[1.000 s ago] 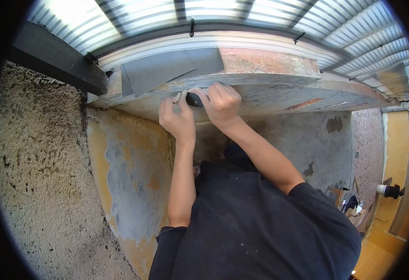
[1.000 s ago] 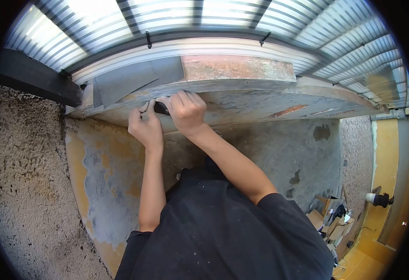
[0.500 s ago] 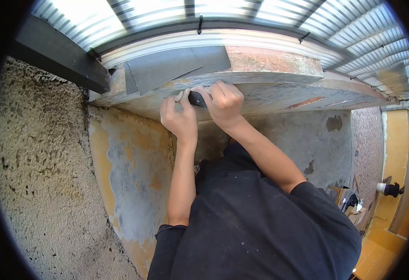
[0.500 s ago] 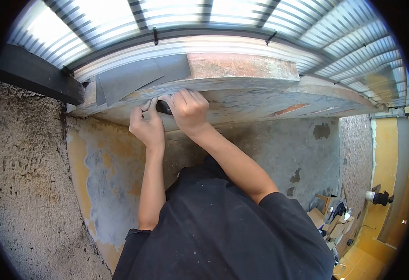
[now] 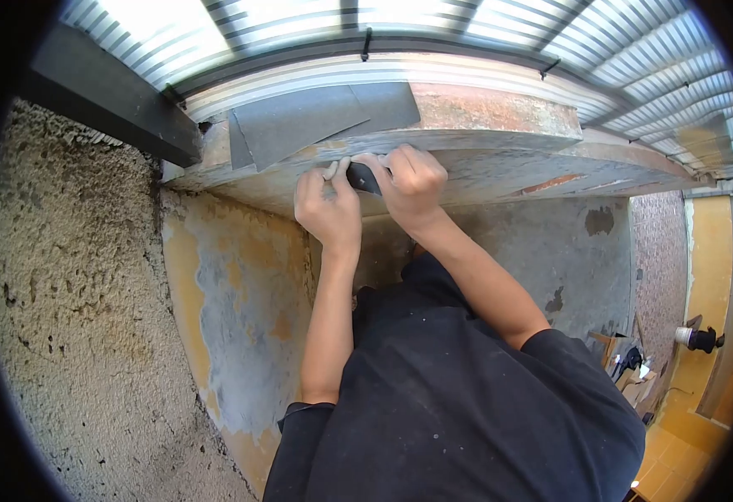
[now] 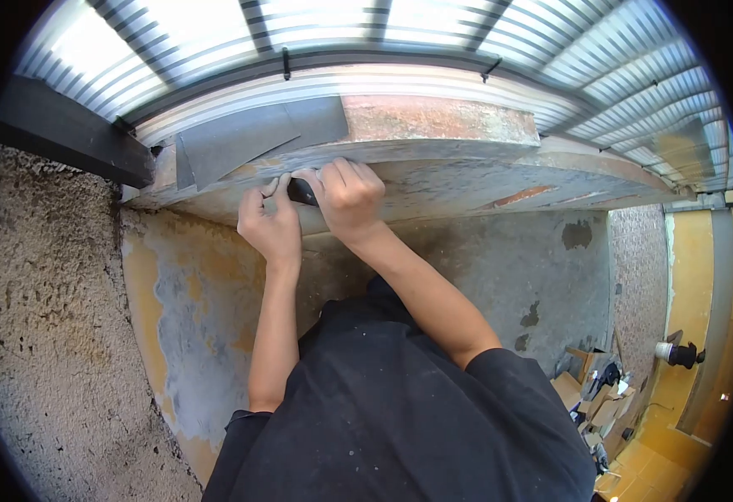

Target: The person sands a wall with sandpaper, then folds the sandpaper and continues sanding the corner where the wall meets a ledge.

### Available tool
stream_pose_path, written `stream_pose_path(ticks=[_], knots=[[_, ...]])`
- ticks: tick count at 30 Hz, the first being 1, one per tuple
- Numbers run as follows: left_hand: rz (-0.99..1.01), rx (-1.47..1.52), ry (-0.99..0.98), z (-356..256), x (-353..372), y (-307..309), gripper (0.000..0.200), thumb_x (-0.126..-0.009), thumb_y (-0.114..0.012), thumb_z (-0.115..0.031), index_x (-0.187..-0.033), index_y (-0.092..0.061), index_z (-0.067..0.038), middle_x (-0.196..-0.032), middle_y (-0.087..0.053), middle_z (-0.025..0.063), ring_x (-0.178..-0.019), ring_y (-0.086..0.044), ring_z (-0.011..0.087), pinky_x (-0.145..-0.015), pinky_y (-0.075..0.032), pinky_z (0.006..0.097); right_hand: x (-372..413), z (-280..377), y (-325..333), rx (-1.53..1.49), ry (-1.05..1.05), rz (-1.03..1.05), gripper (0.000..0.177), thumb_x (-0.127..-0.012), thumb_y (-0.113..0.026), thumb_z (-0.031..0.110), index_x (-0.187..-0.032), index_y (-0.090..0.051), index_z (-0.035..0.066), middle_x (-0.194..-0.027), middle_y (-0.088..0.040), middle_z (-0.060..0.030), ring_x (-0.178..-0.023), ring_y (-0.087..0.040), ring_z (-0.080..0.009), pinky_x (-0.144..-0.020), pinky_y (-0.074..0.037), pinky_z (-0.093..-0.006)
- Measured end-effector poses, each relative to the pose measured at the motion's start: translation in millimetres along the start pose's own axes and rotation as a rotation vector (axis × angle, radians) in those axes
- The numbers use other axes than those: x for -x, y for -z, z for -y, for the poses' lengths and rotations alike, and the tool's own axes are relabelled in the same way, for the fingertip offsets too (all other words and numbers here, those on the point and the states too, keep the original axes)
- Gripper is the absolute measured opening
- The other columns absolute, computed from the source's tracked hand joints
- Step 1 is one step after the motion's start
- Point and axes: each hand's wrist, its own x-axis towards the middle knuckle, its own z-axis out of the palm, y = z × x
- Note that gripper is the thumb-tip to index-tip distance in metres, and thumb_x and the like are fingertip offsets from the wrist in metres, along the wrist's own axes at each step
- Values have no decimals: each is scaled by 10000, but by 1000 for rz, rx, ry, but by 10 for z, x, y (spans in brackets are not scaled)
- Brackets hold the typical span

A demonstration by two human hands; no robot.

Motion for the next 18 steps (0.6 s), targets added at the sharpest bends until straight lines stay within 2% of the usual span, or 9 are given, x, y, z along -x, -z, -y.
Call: stream_pose_path(ticks=[3,5,6,8,10,13,14,18], knots=[[10,31,68,-71,51,-112,188,-888,-776,-53,-786,-626,-3,-777,-636,159,-730,-622,391,-652,-482,476,-4,-87,74,25,-18,8,313,-756,-923,190,-660,-645,84,-636,-597,-88,-568,-608,-302,-543,-465,-401],[99,34,4,-200,134,-222,208,-859,-831,-38,-790,-641,9,-779,-651,170,-693,-621,376,-657,-504,436,59,-285,232,89,-10,9,354,-761,-915,208,-630,-603,103,-629,-598,-79,-557,-605,-298,-535,-468,-402],[108,48,-64,-239,169,-319,200,-856,-830,-43,-795,-646,5,-788,-657,166,-707,-628,387,-658,-502,459,98,-395,320,86,-4,15,354,-761,-915,208,-630,-603,103,-629,-598,-79,-557,-605,-298,-535,-468,-402],[121,147,-73,-360,227,-433,195,-852,-833,-52,-795,-654,-1,-786,-658,171,-722,-640,389,-662,-503,471,82,-543,437,111,-62,-27,358,-758,-916,181,-611,-599,101,-608,-595,-81,-546,-608,-294,-510,-453,-404],[102,119,-80,-316,173,-366,200,-851,-839,-54,-793,-655,0,-782,-662,173,-721,-644,388,-667,-507,465,40,-481,415,100,-43,-33,363,-764,-912,165,-598,-596,100,-589,-591,-84,-533,-607,-292,-488,-441,-405],[46,13,-62,-149,53,-118,191,-859,-825,-61,-791,-654,-9,-779,-664,163,-716,-643,384,-664,-502,465,11,-227,153,5,1,-16,281,-738,-929,138,-645,-670,78,-620,-612,-90,-543,-609,-279,-515,-453,-400],[8,-55,-37,-84,9,-36,178,-869,-807,-65,-792,-652,-20,-779,-663,151,-712,-637,382,-655,-493,472,-14,-90,23,-18,33,-9,314,-739,-931,159,-637,-644,80,-614,-600,-87,-541,-601,-278,-519,-453,-397],[-94,-5,-5,79,-35,15,199,-878,-807,-77,-778,-644,-19,-763,-654,159,-696,-631,380,-636,-485,478,-68,48,-89,-30,79,-17,390,-747,-932,209,-628,-582,87,-598,-566,-80,-539,-582,-280,-525,-450,-396]])
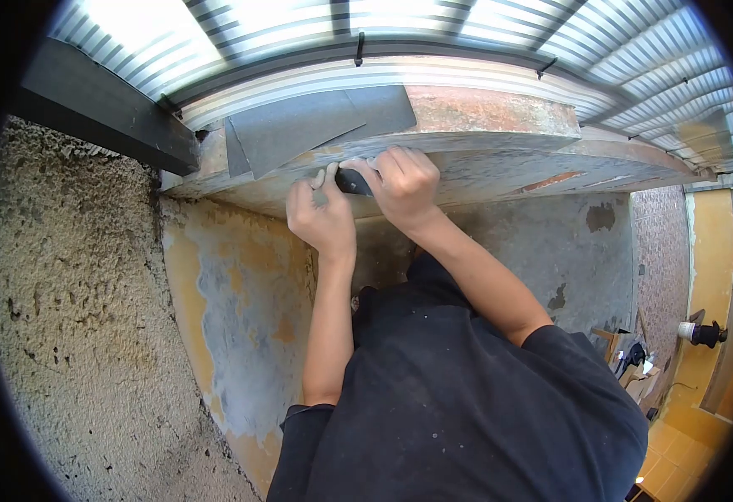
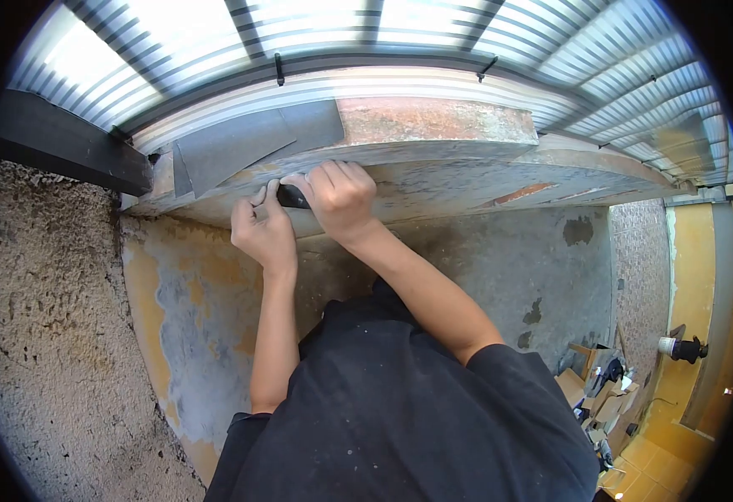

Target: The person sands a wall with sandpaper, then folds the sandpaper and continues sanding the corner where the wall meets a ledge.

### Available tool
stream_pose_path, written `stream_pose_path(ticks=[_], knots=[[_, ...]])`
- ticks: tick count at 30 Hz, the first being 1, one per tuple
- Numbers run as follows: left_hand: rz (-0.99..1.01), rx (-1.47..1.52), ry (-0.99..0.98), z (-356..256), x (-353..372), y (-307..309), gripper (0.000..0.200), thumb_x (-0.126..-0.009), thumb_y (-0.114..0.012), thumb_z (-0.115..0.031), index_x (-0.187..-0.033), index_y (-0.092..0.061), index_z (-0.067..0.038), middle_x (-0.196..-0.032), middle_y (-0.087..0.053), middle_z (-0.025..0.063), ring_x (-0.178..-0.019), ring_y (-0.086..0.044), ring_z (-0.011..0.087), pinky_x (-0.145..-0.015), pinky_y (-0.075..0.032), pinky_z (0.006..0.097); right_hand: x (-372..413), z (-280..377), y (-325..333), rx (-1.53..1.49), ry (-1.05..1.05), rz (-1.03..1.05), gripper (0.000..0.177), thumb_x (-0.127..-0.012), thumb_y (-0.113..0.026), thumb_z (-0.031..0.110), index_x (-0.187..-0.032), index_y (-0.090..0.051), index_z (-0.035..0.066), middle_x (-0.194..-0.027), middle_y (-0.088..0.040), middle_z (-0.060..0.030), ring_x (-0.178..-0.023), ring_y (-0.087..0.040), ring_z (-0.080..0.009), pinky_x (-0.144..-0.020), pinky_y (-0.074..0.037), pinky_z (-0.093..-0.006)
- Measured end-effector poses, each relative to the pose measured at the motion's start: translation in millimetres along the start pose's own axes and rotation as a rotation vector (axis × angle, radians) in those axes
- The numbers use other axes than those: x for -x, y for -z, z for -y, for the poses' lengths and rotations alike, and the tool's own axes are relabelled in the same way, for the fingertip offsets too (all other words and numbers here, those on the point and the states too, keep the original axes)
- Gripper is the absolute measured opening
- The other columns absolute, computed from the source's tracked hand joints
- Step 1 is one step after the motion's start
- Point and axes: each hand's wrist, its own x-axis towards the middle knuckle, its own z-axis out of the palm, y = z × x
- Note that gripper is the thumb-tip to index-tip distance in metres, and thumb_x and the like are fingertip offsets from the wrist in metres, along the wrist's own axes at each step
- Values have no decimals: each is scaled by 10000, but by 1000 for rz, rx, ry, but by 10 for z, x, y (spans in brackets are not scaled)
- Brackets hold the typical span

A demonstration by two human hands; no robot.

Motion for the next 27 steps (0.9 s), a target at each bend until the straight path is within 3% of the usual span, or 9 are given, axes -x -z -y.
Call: stream_pose_path(ticks=[3,6,16,19,23,27], knots=[[28,-19,23,-155,127,-130,263,-885,-832,-79,-748,-622,0,-745,-654,167,-667,-626,357,-640,-500,438,59,-203,193,29,-3,8,388,-743,-931,170,-630,-570,84,-595,-556,-83,-543,-575,-281,-518,-441,-408],[185,51,-86,-324,247,-320,209,-875,-787,-50,-770,-610,-14,-768,-627,151,-697,-628,383,-632,-476,485,136,-449,426,74,-15,-16,382,-731,-934,148,-630,-571,83,-599,-557,-85,-544,-573,-284,-515,-439,-413],[96,-5,-10,-30,93,-64,264,-880,-813,-62,-748,-590,-10,-739,-606,165,-672,-589,384,-616,-458,471,108,-85,22,29,-15,-12,373,-711,-934,148,-634,-575,85,-625,-563,-80,-591,-578,-283,-542,-447,-409],[78,49,31,-141,147,-197,257,-881,-802,-55,-744,-589,-16,-733,-596,161,-666,-587,382,-613,-454,479,91,-223,221,72,-36,5,348,-721,-929,140,-640,-595,85,-630,-583,-84,-595,-583,-285,-543,-451,-402],[207,58,-64,-423,269,-343,262,-867,-835,-60,-767,-600,1,-762,-631,173,-691,-609,394,-642,-487,451,111,-455,560,133,-99,-25,303,-714,-931,110,-652,-636,83,-640,-613,-87,-598,-600,-289,-550,-466,-394],[203,77,-67,-372,186,-299,220,-862,-803,-39,-774,-605,-3,-769,-626,170,-709,-618,400,-652,-479,483,109,-437,439,147,-78,-25,291,-710,-932,92,-657,-646,84,-643,-614,-93,-599,-609,-292,-551,-469,-395]])
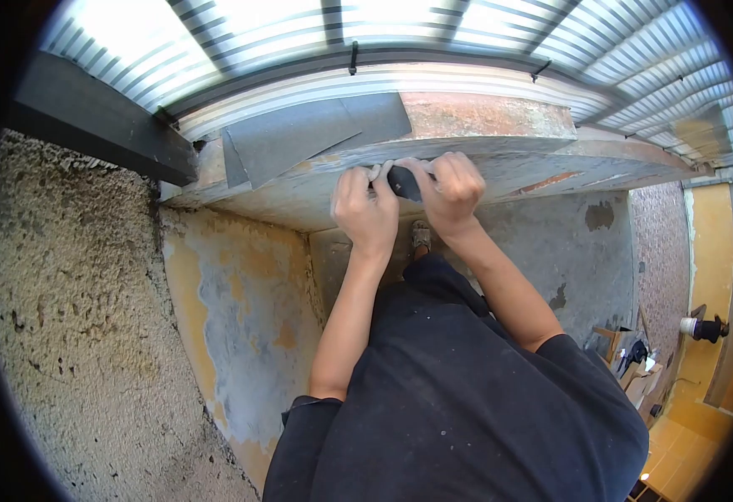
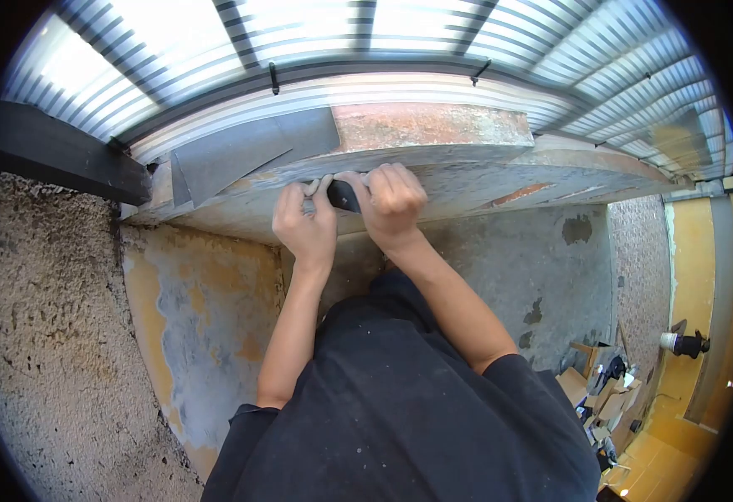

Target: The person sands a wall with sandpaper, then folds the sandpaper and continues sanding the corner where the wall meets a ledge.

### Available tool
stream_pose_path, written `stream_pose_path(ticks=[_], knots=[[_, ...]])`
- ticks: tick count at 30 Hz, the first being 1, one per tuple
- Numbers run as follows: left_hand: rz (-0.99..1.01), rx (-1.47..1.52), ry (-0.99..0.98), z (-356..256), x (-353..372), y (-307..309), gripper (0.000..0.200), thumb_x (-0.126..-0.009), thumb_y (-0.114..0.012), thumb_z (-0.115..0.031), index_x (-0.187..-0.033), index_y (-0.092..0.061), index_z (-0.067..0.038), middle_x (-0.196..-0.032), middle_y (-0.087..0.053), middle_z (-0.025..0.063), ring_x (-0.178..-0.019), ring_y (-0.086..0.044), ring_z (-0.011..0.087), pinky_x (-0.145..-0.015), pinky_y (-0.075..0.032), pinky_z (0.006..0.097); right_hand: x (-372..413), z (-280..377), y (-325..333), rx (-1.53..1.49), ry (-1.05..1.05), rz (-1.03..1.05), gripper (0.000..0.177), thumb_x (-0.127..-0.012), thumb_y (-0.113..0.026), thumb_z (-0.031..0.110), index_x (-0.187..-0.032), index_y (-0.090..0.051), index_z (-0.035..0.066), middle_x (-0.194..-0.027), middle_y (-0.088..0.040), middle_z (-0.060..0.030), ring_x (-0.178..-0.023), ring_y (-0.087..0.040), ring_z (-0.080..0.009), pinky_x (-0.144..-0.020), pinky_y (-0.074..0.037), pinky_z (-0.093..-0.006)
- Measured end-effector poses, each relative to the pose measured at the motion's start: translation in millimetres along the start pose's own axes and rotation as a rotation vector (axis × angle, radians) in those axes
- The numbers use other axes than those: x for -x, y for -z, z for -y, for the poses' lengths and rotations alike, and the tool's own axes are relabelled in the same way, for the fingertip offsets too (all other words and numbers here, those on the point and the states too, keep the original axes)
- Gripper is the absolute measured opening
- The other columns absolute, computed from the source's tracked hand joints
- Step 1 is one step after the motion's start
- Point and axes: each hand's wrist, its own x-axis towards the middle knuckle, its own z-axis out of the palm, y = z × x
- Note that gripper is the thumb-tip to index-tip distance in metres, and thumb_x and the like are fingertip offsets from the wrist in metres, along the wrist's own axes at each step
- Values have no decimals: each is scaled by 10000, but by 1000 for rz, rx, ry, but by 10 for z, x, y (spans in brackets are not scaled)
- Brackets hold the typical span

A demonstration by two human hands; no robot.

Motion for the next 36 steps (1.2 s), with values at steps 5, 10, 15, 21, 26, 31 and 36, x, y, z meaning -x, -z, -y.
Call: stream_pose_path(ticks=[5,10,15,21,26,31,36], knots=[[-83,-118,107,275,-34,311,189,-858,-784,-28,-782,-613,2,-782,-637,166,-712,-621,389,-653,-479,496,-3,446,-330,-137,81,8,332,-730,-923,131,-636,-609,80,-634,-593,-104,-590,-588,-287,-566,-474,-395],[-65,-73,34,81,-2,108,235,-872,-839,-80,-775,-638,-5,-777,-668,166,-678,-625,360,-646,-496,432,-1,157,-76,-103,56,-2,349,-726,-927,138,-619,-599,80,-610,-579,-84,-581,-575,-284,-556,-457,-400],[12,0,-63,-109,35,-113,206,-889,-771,-71,-773,-608,-25,-748,-616,155,-711,-626,373,-637,-474,490,66,-102,58,2,-20,-56,343,-711,-938,112,-617,-610,85,-615,-597,-78,-578,-575,-288,-542,-445,-415],[-114,-134,36,148,-24,211,263,-880,-811,-96,-736,-603,-25,-734,-624,153,-673,-613,393,-619,-462,484,63,274,-269,-105,22,15,320,-756,-894,185,-644,-608,95,-636,-578,-76,-618,-577,-277,-572,-467,-405],[-91,-78,5,-50,56,-78,228,-864,-792,-70,-746,-603,-26,-744,-612,153,-688,-608,388,-623,-467,478,54,-26,-39,-77,36,-8,345,-768,-901,212,-638,-604,96,-632,-576,-80,-611,-575,-286,-565,-462,-405],[38,-1,-124,-359,129,-390,147,-818,-755,-27,-781,-613,-36,-766,-605,139,-736,-623,369,-692,-486,487,108,-481,290,60,-59,-58,258,-708,-922,71,-666,-667,82,-636,-622,-83,-589,-583,-287,-544,-445,-410],[2,-88,-79,-176,56,-131,158,-847,-766,-53,-780,-624,-31,-766,-635,140,-719,-626,372,-687,-487,485,12,-172,126,-17,1,-58,291,-728,-924,90,-644,-645,81,-626,-610,-82,-580,-582,-275,-532,-437,-410]])
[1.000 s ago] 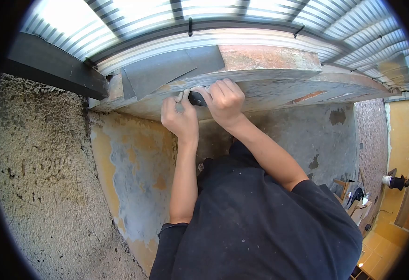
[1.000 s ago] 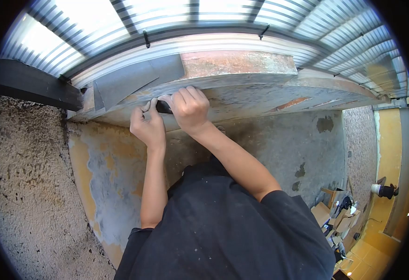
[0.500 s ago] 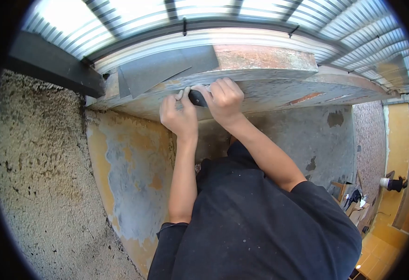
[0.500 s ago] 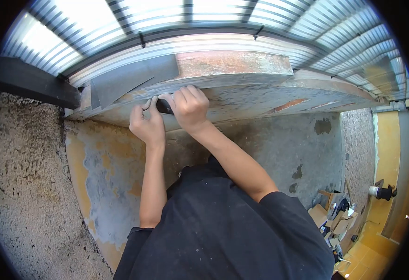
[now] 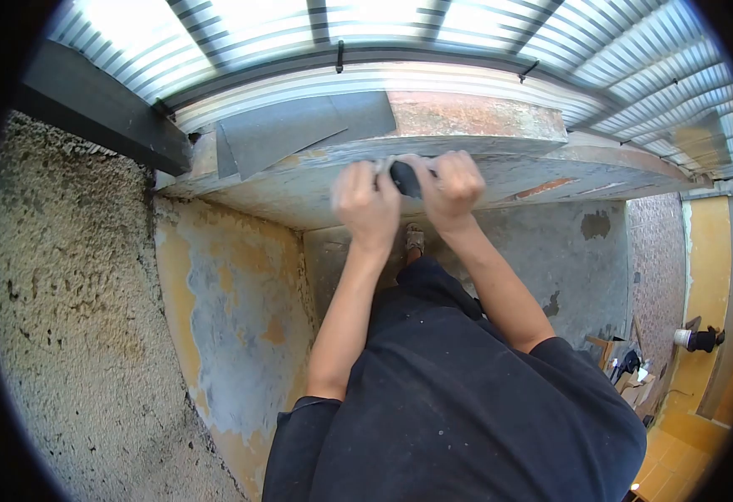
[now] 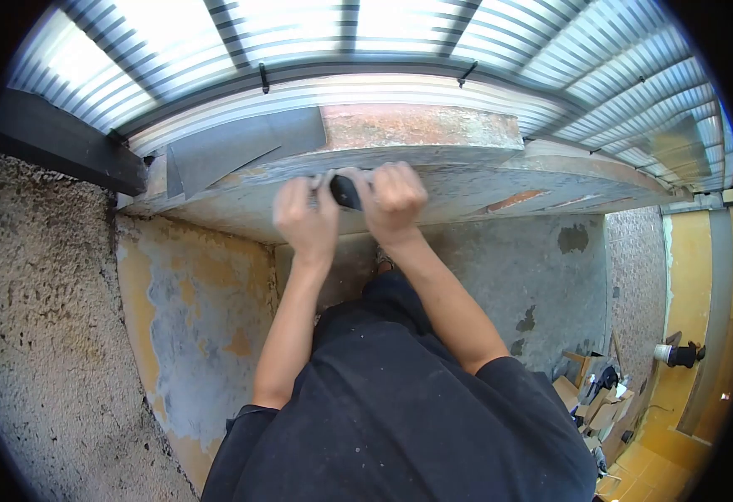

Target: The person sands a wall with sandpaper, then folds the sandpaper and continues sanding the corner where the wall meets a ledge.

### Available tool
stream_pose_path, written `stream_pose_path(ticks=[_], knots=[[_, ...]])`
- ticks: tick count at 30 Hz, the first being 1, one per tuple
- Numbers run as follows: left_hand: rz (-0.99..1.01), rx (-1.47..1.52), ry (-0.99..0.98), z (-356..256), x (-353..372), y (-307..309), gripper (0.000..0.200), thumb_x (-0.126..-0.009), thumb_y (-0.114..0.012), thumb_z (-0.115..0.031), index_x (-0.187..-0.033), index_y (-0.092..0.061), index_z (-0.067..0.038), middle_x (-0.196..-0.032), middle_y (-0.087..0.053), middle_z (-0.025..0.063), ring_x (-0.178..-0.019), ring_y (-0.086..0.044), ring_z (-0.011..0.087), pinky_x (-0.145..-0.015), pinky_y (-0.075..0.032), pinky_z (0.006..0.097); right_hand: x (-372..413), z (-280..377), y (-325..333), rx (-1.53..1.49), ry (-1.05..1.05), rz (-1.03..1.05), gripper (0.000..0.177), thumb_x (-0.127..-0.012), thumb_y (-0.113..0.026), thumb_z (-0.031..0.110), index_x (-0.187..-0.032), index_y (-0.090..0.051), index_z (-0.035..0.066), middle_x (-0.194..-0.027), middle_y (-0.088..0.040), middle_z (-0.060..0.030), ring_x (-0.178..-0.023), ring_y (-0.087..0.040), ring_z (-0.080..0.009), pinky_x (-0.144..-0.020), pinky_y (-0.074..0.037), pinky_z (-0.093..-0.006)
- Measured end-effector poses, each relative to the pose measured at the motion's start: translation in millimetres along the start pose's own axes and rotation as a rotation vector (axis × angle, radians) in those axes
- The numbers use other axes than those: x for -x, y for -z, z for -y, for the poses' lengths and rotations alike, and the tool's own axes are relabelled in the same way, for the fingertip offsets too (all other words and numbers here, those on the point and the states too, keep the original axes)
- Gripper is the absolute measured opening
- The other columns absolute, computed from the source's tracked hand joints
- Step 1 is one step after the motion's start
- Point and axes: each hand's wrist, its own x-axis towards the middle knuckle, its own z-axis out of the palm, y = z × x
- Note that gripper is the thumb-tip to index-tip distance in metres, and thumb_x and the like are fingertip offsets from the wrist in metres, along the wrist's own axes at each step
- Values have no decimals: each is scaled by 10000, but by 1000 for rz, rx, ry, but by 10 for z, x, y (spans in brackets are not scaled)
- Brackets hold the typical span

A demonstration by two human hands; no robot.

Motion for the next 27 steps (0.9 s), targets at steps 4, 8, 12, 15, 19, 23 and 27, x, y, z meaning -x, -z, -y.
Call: stream_pose_path(ticks=[4,8,12,15,19,23,27], knots=[[-110,-166,60,414,-125,436,211,-872,-792,-78,-758,-624,-19,-757,-654,147,-699,-636,377,-661,-489,484,-24,593,-414,-95,120,95,260,-752,-870,201,-669,-636,122,-634,-562,-33,-626,-590,-218,-544,-456,-371],[-227,-110,150,586,-197,530,255,-870,-843,-100,-750,-642,0,-747,-662,173,-666,-631,379,-628,-488,455,-45,792,-615,-182,86,28,278,-748,-865,217,-650,-620,129,-626,-554,-38,-616,-587,-227,-550,-466,-366],[-127,-66,105,405,-104,383,233,-864,-853,-111,-783,-668,4,-765,-663,193,-684,-644,382,-637,-491,456,-38,502,-294,-118,105,61,350,-751,-920,176,-614,-608,95,-599,-590,-72,-563,-594,-266,-526,-454,-379],[-140,-25,118,339,-125,334,238,-867,-840,-126,-782,-651,-10,-770,-657,176,-694,-644,390,-637,-491,467,-100,470,-300,-97,114,59,346,-761,-915,177,-617,-611,95,-607,-602,-75,-569,-601,-269,-528,-459,-385],[-293,-114,185,716,-218,636,267,-863,-843,-146,-752,-636,-20,-765,-657,161,-672,-636,391,-625,-491,468,-127,934,-655,-181,141,66,357,-778,-906,197,-613,-606,95,-609,-607,-76,-561,-599,-272,-521,-455,-392],[-275,-47,216,796,-263,668,290,-874,-843,-184,-741,-641,-24,-763,-661,161,-684,-640,379,-623,-489,476,-151,1025,-689,-190,144,34,352,-810,-863,219,-625,-584,112,-604,-579,-63,-569,-608,-253,-528,-484,-379],[-155,-3,117,415,-212,446,232,-870,-846,-133,-782,-671,-6,-746,-681,164,-659,-645,363,-640,-494,448,-120,647,-356,-90,87,72,353,-797,-885,215,-636,-594,96,-625,-604,-79,-569,-609,-257,-527,-473,-386]])
